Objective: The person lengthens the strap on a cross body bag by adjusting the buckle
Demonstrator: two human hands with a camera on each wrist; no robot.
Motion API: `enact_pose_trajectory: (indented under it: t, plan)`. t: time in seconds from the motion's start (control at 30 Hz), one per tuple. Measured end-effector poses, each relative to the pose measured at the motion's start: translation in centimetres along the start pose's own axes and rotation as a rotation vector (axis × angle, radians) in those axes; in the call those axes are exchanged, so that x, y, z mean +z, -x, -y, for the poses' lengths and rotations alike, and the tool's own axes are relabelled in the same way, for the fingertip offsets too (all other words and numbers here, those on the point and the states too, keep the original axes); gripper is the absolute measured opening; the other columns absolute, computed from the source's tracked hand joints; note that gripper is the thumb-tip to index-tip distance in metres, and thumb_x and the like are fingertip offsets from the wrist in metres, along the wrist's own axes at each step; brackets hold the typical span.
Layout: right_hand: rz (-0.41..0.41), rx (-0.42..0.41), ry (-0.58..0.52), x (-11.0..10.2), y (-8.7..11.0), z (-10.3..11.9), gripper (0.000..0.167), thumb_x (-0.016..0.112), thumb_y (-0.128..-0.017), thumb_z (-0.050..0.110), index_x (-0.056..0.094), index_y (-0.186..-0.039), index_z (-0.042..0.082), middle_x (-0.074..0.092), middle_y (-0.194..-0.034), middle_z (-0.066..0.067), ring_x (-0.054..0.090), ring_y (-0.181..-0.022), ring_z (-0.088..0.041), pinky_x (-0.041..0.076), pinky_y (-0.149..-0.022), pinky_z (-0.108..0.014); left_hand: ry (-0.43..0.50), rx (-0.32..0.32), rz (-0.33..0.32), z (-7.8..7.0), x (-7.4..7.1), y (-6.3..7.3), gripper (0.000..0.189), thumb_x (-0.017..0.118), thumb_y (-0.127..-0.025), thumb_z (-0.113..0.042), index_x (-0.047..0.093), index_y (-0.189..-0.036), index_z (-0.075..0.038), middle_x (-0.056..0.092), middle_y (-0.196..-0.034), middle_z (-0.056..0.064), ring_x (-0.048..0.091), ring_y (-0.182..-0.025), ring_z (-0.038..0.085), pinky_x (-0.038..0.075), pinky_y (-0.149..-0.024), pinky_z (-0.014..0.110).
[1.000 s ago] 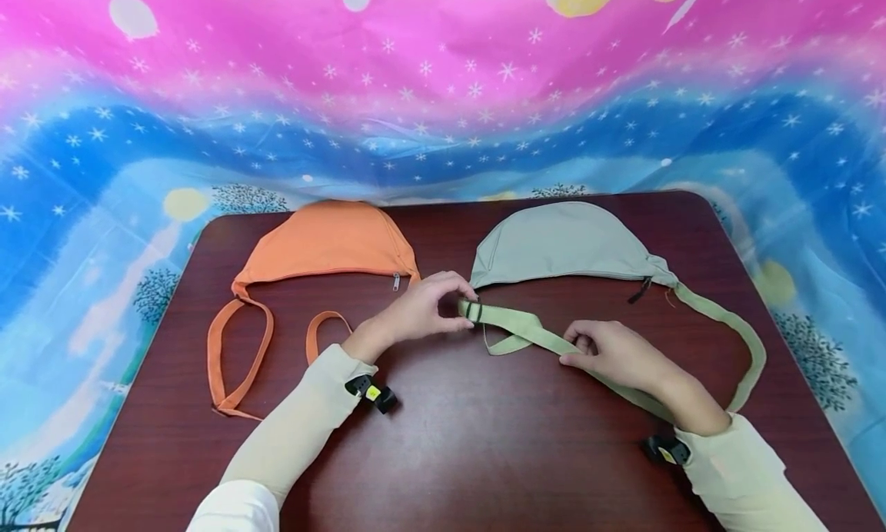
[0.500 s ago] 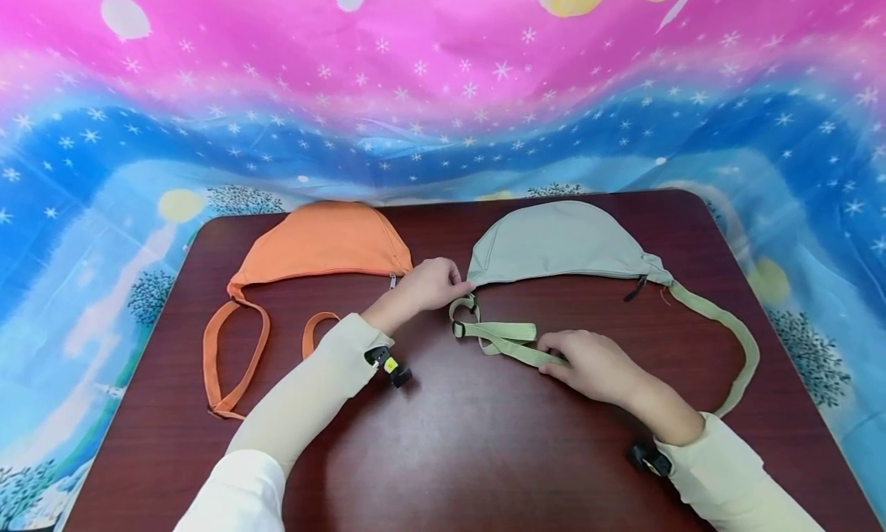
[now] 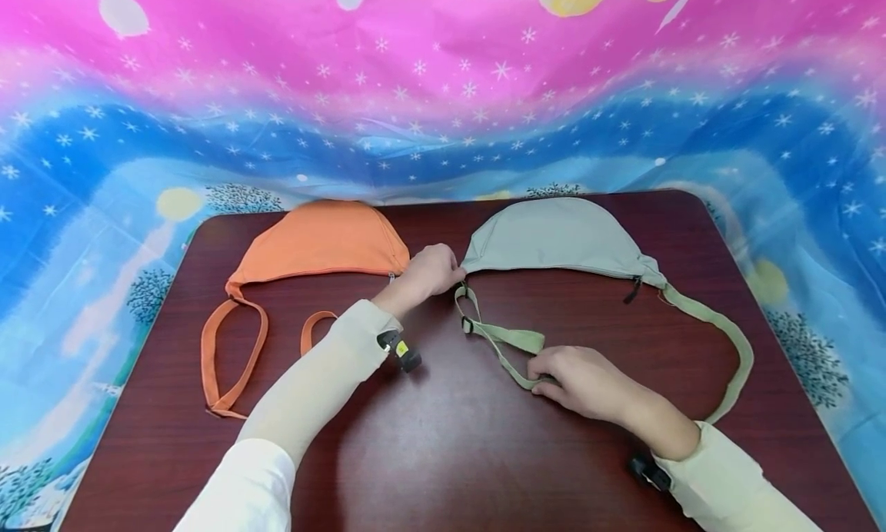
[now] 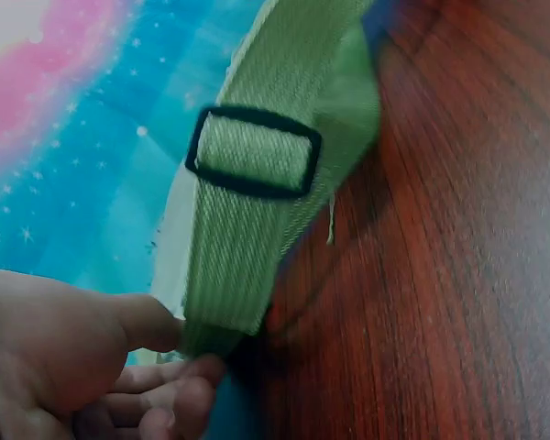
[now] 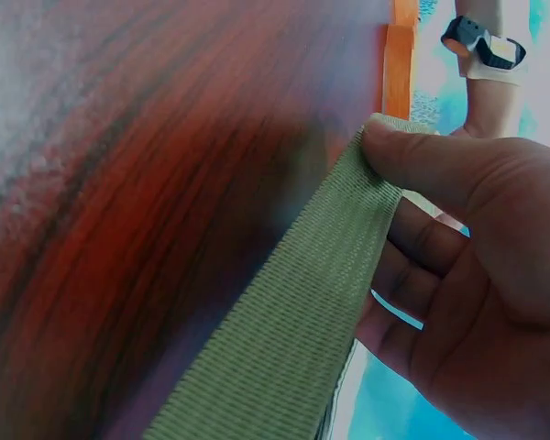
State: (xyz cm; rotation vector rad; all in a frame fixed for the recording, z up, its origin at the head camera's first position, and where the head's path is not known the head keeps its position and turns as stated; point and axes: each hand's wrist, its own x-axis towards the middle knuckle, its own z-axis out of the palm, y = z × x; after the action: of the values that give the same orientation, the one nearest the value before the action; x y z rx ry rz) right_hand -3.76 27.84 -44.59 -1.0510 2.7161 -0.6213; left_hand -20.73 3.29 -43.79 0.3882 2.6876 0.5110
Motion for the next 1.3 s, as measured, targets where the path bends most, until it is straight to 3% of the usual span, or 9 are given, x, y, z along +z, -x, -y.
enact_pose_trajectory:
  t: [0.2,0.4,0.53,0.63,0.73,0.83,1.03,1.17,1.3]
  plan:
    - [0.059,-0.046,-0.05,0.0,0.5,0.3,0.039,0.084,-0.082,0.014,0.051,-0.073,0.032,0.04,-0.074,0.022,0.038,-0.066,0.003,0.036,-0.061,-0.02,0.028,-0.01,-0.066,0.7,-0.1,-0.9,0.044,0.061,-0.101,-0.027,0.052,-0.06,-0.014,0.043,-0.054,-0.002,0.054,-0.054,0.017,0.041,-0.052,0.028]
    - [0.181,-0.104,-0.151,-0.3,1.3,0.3,0.043,0.08,-0.076,0.003,0.045,-0.066,0.026,0.031,-0.068,0.022,0.027,-0.063,0.007,0.026,-0.055,-0.016,0.041,-0.008,-0.096,1.4,-0.4,-1.4,0.047,0.06,-0.103,-0.027,0.05,-0.058,-0.015,0.04,-0.051,-0.003,0.052,-0.05,0.016,0.04,-0.053,0.027]
    - [0.255,-0.022,-0.19,-1.0,1.9,-0.2,0.041,0.076,-0.072,-0.002,0.045,-0.063,0.023,0.028,-0.064,0.023,0.023,-0.059,0.006,0.022,-0.053,-0.017,0.051,0.008,-0.106,1.6,-0.6,-1.5,0.051,0.059,-0.103,-0.026,0.047,-0.056,-0.015,0.038,-0.049,-0.003,0.049,-0.048,0.015,0.039,-0.052,0.026]
    - [0.272,0.062,-0.137,-1.2,1.9,-0.3,0.037,0.079,-0.077,0.007,0.048,-0.069,0.026,0.031,-0.063,0.022,0.027,-0.058,0.004,0.023,-0.053,-0.02,0.064,0.007,-0.1,1.7,-0.6,-1.6,0.052,0.059,-0.104,-0.027,0.045,-0.055,-0.015,0.037,-0.049,-0.003,0.048,-0.047,0.015,0.038,-0.05,0.026]
    - [0.247,0.145,-0.078,-1.0,1.3,0.2,0.032,0.082,-0.084,0.026,0.051,-0.078,0.03,0.036,-0.064,0.019,0.033,-0.058,0.003,0.027,-0.053,-0.022,0.065,-0.001,-0.09,1.7,-0.6,-1.7,0.051,0.057,-0.104,-0.029,0.045,-0.056,-0.016,0.037,-0.049,-0.004,0.049,-0.048,0.015,0.037,-0.049,0.025]
    - [0.146,0.19,-0.006,-0.3,0.3,0.9,0.03,0.082,-0.084,0.041,0.055,-0.085,0.03,0.041,-0.065,0.018,0.036,-0.058,0.003,0.031,-0.054,-0.023,0.069,-0.008,-0.087,1.8,-0.5,-1.8,0.05,0.057,-0.103,-0.029,0.046,-0.056,-0.016,0.037,-0.05,-0.004,0.049,-0.048,0.014,0.037,-0.048,0.025]
    - [-0.087,0.21,0.13,1.5,-2.6,2.1,0.025,0.084,-0.083,0.034,0.061,-0.087,0.024,0.045,-0.064,0.015,0.04,-0.057,0.001,0.036,-0.052,-0.025,0.107,-0.014,-0.087,1.6,-0.7,-1.7,0.05,0.059,-0.102,-0.025,0.042,-0.056,-0.016,0.032,-0.05,-0.003,0.043,-0.045,0.014,0.034,-0.047,0.025]
    - [-0.147,0.142,0.152,2.3,-4.0,2.5,0.023,0.084,-0.084,0.022,0.061,-0.082,0.024,0.05,-0.068,0.016,0.046,-0.061,-0.002,0.041,-0.054,-0.027,0.132,-0.015,-0.075,1.4,-0.7,-1.6,0.05,0.06,-0.101,-0.022,0.039,-0.056,-0.016,0.03,-0.05,-0.004,0.04,-0.044,0.014,0.032,-0.048,0.025]
    - [-0.118,-0.043,0.13,2.8,-4.5,2.7,0.024,0.082,-0.084,0.014,0.062,-0.08,0.026,0.056,-0.077,0.018,0.053,-0.069,-0.001,0.048,-0.061,-0.028,0.141,-0.01,-0.08,1.3,-0.7,-1.7,0.05,0.06,-0.1,-0.019,0.039,-0.055,-0.017,0.032,-0.049,-0.004,0.04,-0.043,0.013,0.033,-0.048,0.025]
